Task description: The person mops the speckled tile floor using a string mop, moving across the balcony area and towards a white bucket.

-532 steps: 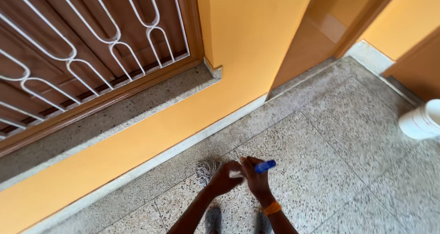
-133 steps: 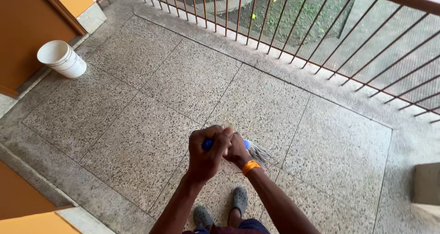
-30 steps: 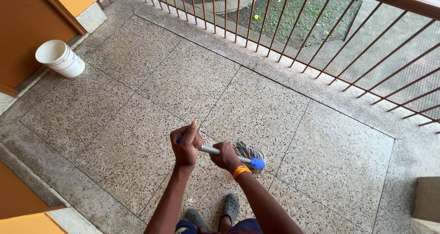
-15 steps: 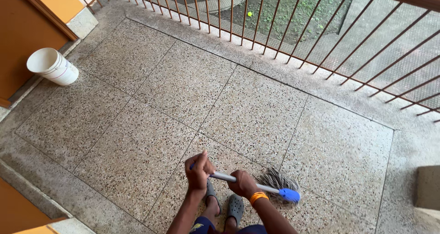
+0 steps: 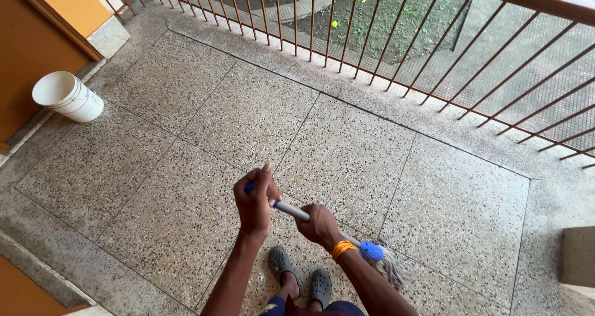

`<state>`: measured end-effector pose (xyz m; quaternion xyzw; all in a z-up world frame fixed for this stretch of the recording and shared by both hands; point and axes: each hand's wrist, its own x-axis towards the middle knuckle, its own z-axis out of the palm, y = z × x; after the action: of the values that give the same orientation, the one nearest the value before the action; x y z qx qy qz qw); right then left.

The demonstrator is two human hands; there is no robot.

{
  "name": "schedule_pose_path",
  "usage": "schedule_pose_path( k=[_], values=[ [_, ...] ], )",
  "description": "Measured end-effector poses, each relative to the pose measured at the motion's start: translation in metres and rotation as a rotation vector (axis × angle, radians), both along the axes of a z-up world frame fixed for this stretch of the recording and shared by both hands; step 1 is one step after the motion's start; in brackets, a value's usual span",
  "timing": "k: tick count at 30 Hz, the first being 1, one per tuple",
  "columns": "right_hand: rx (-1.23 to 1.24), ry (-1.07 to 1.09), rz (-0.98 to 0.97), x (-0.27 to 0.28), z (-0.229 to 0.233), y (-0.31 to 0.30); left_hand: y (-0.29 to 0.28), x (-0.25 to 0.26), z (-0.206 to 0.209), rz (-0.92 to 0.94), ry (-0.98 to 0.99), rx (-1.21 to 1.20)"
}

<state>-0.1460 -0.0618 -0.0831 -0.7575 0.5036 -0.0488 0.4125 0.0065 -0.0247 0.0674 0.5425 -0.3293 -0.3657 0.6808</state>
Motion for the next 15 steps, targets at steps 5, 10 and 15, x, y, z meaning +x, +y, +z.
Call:
schedule_pose_path(
  k=[5, 10, 15],
  values=[
    [-0.130, -0.175, 0.061, 0.023, 0.021, -0.021, -0.005, -0.002, 0.047, 0.029, -0.070, -0.098],
    [-0.250, -0.248, 0.137, 0.032, 0.012, -0.043, 0.004, -0.024, 0.062, 0.032, -0.231, -0.121],
    [0.296, -0.702, 0.067, 0.026, -0.048, -0.059, 0.012, -0.050, 0.044, -0.153, -0.242, -0.164]
  ],
)
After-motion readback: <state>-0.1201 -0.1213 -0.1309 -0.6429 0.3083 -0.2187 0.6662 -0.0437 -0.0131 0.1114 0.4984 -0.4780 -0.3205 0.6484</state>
